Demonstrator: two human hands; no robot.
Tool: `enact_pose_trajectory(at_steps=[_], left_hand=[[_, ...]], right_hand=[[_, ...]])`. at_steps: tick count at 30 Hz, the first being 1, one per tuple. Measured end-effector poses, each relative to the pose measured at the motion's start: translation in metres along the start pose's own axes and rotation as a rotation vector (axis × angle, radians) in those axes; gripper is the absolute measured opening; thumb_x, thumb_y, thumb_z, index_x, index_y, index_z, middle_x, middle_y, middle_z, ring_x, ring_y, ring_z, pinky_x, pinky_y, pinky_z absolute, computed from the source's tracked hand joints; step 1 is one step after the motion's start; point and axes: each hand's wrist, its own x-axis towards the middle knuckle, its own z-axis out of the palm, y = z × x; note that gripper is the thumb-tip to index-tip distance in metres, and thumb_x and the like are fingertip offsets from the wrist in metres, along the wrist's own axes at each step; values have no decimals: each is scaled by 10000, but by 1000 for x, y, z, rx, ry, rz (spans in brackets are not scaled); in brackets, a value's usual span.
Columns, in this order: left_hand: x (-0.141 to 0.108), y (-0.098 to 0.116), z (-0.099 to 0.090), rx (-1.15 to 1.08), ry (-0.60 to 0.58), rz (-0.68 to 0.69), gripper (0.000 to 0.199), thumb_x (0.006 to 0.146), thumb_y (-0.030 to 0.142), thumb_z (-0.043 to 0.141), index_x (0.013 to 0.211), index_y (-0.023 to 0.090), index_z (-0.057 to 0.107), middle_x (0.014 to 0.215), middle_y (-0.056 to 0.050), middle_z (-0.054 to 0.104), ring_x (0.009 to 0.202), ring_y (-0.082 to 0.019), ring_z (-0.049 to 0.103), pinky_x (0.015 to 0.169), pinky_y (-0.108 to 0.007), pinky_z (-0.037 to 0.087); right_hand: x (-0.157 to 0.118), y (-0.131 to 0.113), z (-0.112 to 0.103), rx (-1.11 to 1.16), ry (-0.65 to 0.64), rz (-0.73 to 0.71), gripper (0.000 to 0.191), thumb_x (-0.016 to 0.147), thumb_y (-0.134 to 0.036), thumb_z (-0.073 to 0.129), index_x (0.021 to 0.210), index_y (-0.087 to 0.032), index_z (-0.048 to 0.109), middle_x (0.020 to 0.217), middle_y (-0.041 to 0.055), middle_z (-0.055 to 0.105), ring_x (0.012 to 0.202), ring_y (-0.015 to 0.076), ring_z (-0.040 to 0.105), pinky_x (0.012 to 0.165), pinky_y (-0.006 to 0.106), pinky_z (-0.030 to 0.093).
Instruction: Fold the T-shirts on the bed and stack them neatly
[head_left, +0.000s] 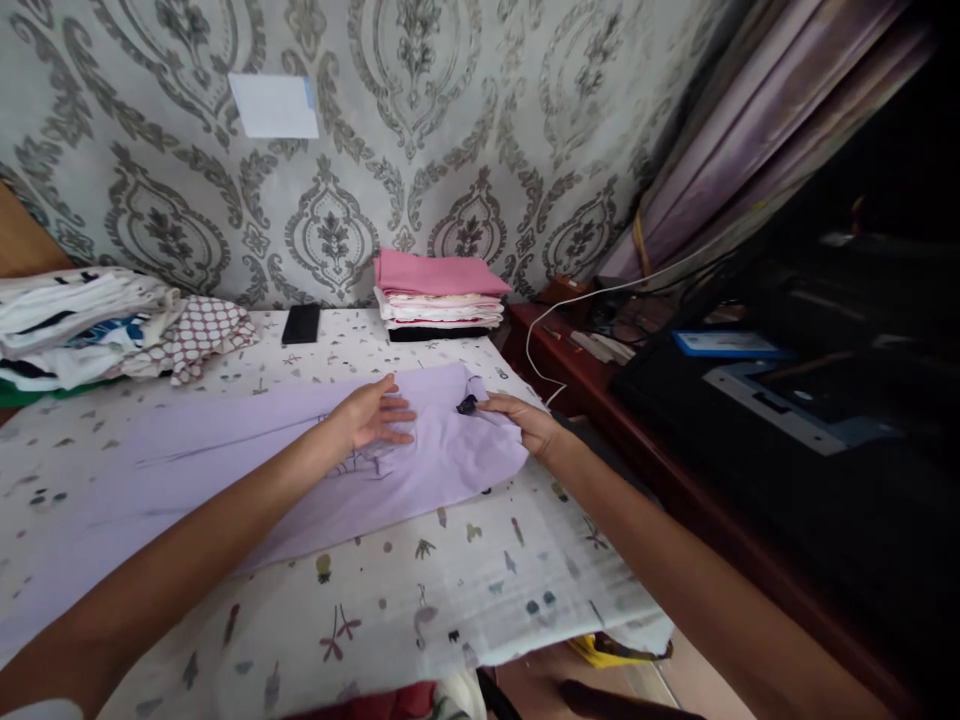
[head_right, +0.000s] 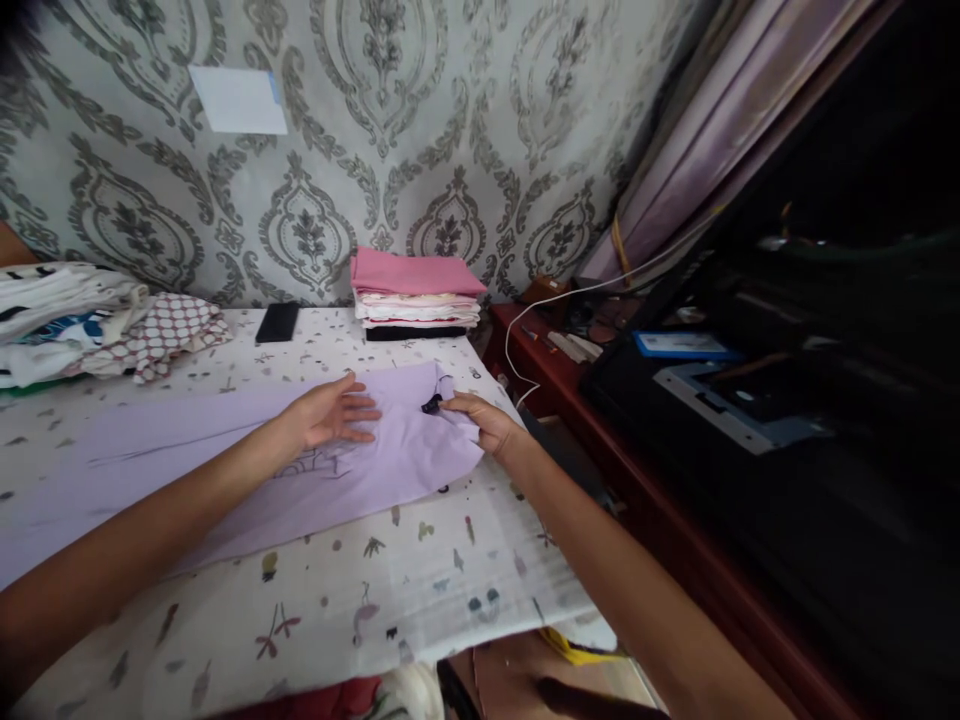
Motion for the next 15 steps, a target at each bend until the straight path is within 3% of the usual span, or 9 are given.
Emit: enact_pose_trajectory(at_steps=[3,8,12,15], left_hand=[[2,1,-5,-36,-52,-28,485,1008,477,438,1367,152,415,1474,-265,434,1234,-367,595,872,-581,580],[8,4,-14,-88,-117,-56,682,973,603,425,1475,151,333,1512,-297,390,1265,-393,572,890,-603,546],[6,5,-22,-156,-191,-32,832,905,772,350,1423,125,415,1314,-262,584,1117,-373,648,871,-601,538],[2,4,-32,-158,-169,14,866,869,838,278,1326,142,517,1095,-182,687,936,-322,694,761,-497,579]], right_hand=[[1,-3,10,134,-79,0,261,727,-83,613,965,-171,672,803,29,747,642,157,683,673,275,566],[6,-12,42,104,-175,-59,293,703,-85,618,976,-190,630,781,-4,719,623,144,654,651,262,545],[11,-10,85,85,-354,-65,416,658,-100,657,1056,-202,594,760,-31,689,602,141,626,591,259,528],[14,3,120,97,-433,-61,447,622,-91,674,1047,-196,585,763,-31,678,612,124,610,571,224,509]])
